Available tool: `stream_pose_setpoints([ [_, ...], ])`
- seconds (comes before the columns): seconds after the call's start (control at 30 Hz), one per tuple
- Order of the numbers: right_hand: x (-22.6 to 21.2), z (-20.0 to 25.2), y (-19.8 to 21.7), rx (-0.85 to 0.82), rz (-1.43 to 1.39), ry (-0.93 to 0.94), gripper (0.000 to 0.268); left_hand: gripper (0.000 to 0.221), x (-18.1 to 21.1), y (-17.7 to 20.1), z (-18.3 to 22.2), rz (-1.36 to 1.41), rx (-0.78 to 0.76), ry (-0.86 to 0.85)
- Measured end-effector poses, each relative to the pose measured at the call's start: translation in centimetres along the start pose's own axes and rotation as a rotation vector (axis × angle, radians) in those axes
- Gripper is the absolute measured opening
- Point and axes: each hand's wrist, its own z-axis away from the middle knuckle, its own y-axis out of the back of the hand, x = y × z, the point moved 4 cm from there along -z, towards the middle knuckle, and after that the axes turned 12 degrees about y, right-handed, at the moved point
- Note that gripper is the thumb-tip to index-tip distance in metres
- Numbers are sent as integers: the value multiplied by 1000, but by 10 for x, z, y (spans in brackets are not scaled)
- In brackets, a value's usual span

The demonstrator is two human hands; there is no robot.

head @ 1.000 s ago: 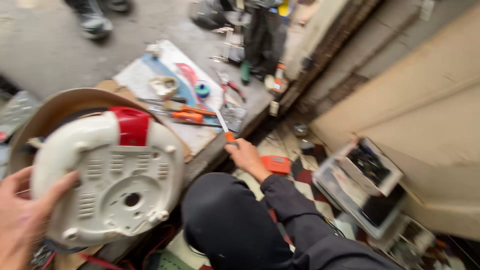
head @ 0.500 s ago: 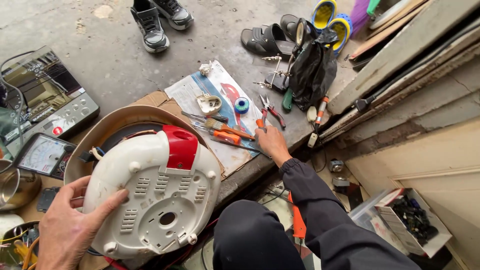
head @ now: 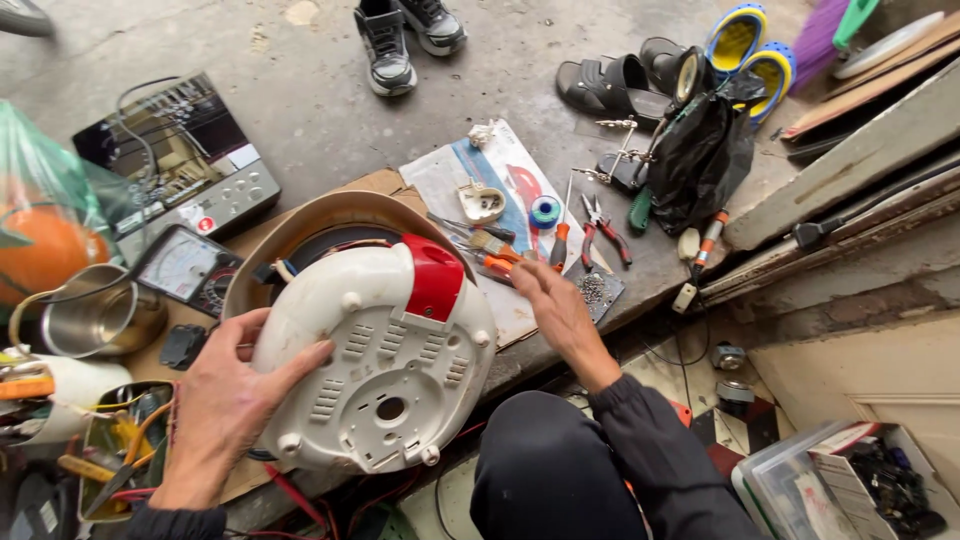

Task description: Disassembling a rice cooker to inspect and repair internal components

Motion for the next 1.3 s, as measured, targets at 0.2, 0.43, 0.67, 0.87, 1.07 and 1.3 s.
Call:
stream_pose_setpoints([
  [0.2,-16,37,-12,-191,-80,-84,90,84,-9,-4,-5,50,15,-69],
  [0.43,14,37,-29,-316,-281,77,92,92,-31,-9,-19,229,39,-167],
  [0.67,12,39,-39,-217,-307,53,103,92,-30,-9,-17,255,55,-194],
  [0.87,17,37,-40,-108,-343,46,95,92,-26,5,3,270,104,-251],
  [1.07,-19,49,-33,-72,-372,36,96,99,-16,22,5,318,142,-354],
  [1.3,-34,59,-46,-75,-488,-45,94,109,-12,32,-4,548,157,-229],
])
